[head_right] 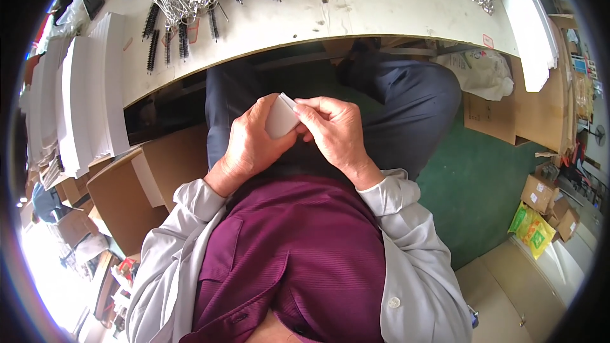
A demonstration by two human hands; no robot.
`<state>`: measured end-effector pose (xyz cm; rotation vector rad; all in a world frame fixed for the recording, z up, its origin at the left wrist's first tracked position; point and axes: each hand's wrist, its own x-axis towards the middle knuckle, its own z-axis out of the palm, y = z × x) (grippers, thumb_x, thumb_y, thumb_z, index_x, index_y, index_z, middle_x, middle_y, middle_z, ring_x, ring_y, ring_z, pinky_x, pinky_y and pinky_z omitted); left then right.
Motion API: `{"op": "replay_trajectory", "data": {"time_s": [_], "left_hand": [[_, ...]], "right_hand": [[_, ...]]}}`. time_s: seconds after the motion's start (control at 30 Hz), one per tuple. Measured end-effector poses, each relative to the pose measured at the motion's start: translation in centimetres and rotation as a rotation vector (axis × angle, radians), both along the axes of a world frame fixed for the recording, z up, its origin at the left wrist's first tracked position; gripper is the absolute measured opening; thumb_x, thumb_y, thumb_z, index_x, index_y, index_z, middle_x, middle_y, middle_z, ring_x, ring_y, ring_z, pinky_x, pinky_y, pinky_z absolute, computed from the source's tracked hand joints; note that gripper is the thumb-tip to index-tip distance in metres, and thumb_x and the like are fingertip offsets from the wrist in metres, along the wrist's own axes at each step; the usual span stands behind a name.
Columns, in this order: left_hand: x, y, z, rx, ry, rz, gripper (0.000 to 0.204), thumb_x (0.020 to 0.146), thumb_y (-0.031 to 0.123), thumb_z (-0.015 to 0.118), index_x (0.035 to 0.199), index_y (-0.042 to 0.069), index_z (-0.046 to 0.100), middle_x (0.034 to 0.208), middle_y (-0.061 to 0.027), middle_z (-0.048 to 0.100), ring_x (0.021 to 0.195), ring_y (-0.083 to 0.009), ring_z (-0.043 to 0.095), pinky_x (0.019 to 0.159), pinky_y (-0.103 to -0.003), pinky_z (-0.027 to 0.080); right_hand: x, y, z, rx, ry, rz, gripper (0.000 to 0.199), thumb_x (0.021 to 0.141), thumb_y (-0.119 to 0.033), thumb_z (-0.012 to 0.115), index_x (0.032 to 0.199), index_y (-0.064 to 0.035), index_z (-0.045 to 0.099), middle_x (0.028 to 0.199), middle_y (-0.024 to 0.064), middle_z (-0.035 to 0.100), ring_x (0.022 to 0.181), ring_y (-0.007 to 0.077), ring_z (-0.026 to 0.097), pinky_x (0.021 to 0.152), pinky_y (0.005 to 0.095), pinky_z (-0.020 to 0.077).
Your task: Packaging long thin wire brushes with loop handles into white cardboard boxes.
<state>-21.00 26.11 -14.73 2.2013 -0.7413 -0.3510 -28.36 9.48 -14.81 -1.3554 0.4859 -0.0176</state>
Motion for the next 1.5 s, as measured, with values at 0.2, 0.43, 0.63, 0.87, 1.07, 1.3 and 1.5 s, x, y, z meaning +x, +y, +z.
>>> {"op": "replay_trajectory", "data": {"time_s": [0.2, 0.43, 0.63, 0.87, 1.07, 1.3, 1.5], "left_hand": [[-0.2, 0.3, 0.0, -0.004, -0.042, -0.030, 0.056, 0.073, 0.017, 0.078, 0.123, 0.001, 0.058, 0.108, -0.0201, 0.071, 0.094, -0.0389, 0.072, 0.079, -0.046, 0.061], [-0.3, 0.7, -0.3, 0.078, 0.025, -0.045, 0.064, 0.071, 0.016, 0.079, 0.129, 0.001, 0.059, 0.116, -0.0201, 0.070, 0.103, -0.0377, 0.071, 0.087, -0.044, 0.060], [-0.5, 0.8, -0.6, 0.077, 0.029, -0.031, 0.063, 0.072, 0.016, 0.079, 0.129, 0.001, 0.059, 0.116, -0.0204, 0.070, 0.103, -0.0380, 0.071, 0.087, -0.044, 0.060], [-1.0, 0.9, -1.6, 0.073, -0.032, 0.000, 0.060, 0.073, 0.019, 0.084, 0.124, 0.000, 0.059, 0.110, -0.0196, 0.071, 0.097, -0.0384, 0.072, 0.081, -0.044, 0.061], [-0.8, 0.7, -1.3, 0.047, -0.025, 0.005, 0.058, 0.073, 0.019, 0.085, 0.122, 0.000, 0.060, 0.101, -0.0207, 0.072, 0.092, -0.0377, 0.073, 0.078, -0.043, 0.061], [-0.4, 1.0, -0.9, -0.033, -0.016, 0.018, 0.048, 0.074, 0.020, 0.081, 0.113, 0.001, 0.061, 0.098, -0.0181, 0.072, 0.088, -0.0377, 0.073, 0.076, -0.046, 0.060], [-0.6, 1.0, -0.6, 0.003, 0.025, 0.022, 0.057, 0.074, 0.017, 0.084, 0.123, 0.000, 0.060, 0.102, -0.0209, 0.072, 0.092, -0.0377, 0.073, 0.078, -0.042, 0.061]], "right_hand": [[0.8, -1.8, 1.2, 0.042, 0.065, 0.169, 0.021, 0.100, -0.013, 0.066, 0.104, 0.0059, 0.074, 0.084, 0.0106, 0.075, 0.072, 0.0163, 0.074, 0.056, 0.0262, 0.0591], [0.5, -0.9, 0.8, 0.039, 0.089, 0.084, 0.013, 0.097, -0.004, 0.069, 0.087, 0.0040, 0.066, 0.079, 0.0122, 0.072, 0.070, 0.0173, 0.074, 0.057, 0.0279, 0.0606], [0.3, -0.5, 0.3, 0.005, 0.069, 0.083, 0.013, 0.097, -0.004, 0.069, 0.088, 0.0043, 0.066, 0.078, 0.0118, 0.072, 0.069, 0.0169, 0.074, 0.058, 0.0275, 0.0600], [-0.1, 1.0, -0.6, -0.171, 0.041, 0.045, 0.015, 0.096, -0.004, 0.070, 0.086, 0.0051, 0.066, 0.076, 0.0101, 0.072, 0.068, 0.0150, 0.073, 0.058, 0.0270, 0.0595], [-0.5, 1.2, -1.1, -0.154, -0.079, 0.017, 0.016, 0.098, -0.006, 0.068, 0.089, 0.0065, 0.068, 0.081, 0.0112, 0.074, 0.069, 0.0138, 0.073, 0.059, 0.0265, 0.0595], [-0.8, 0.6, -0.7, -0.065, -0.080, 0.073, 0.019, 0.101, -0.010, 0.066, 0.104, 0.0070, 0.073, 0.086, 0.0108, 0.075, 0.072, 0.0130, 0.071, 0.063, 0.0265, 0.0597], [-0.9, 0.9, -1.0, -0.058, -0.120, 0.080, 0.020, 0.102, -0.012, 0.066, 0.108, 0.0051, 0.073, 0.086, 0.0099, 0.075, 0.072, 0.0115, 0.070, 0.063, 0.0262, 0.0587]]}}
